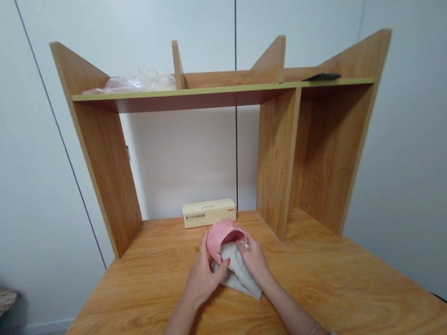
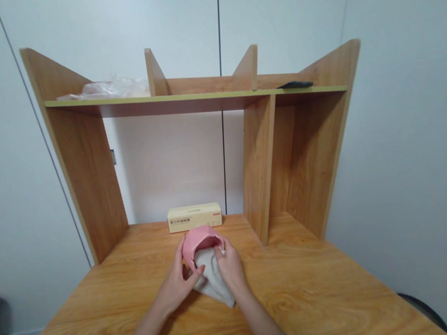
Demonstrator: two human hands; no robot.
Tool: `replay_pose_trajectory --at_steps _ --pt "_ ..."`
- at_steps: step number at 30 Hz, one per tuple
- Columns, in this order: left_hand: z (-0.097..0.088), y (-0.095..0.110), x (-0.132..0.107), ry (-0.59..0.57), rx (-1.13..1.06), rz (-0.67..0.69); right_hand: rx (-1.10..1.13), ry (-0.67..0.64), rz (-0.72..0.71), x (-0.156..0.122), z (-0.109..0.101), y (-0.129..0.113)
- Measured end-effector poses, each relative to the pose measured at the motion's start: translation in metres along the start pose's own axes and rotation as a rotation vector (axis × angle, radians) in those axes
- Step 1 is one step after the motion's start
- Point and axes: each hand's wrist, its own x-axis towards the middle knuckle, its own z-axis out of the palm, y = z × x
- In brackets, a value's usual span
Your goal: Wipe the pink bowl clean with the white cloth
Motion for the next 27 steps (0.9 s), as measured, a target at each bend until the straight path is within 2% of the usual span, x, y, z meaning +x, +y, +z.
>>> replay_pose_trajectory --at_steps 2,5,8,11,18,27 --pt "0.0 0.0 0.0 0.03 0.005 0.02 -0.117 -0.026 0.025 0.0 -0.002 -0.005" --pt "-0.006 0.001 -0.001 0.036 0.121 0.02 -0.449 -0.086 0.073 -0.002 -0.007 -0.012" --pt "-0.013 0.002 -0.001 0.004 0.216 0.024 -0.612 -0.183 0.01 -0.003 -0.008 -0.015" --pt "-0.014 0.002 0.0 0.001 0.226 0.044 -0.604 -0.227 -0.052 -0.002 -0.008 -0.013" --pt "-0.01 -0.005 0.001 0.046 0.194 -0.007 -0.547 -0.286 0.013 0.0 -0.009 -0.012" --pt "-0.005 -0.015 0.005 0.053 0.008 -0.071 -0.288 -0.236 -0.014 0.001 -0.003 -0.003"
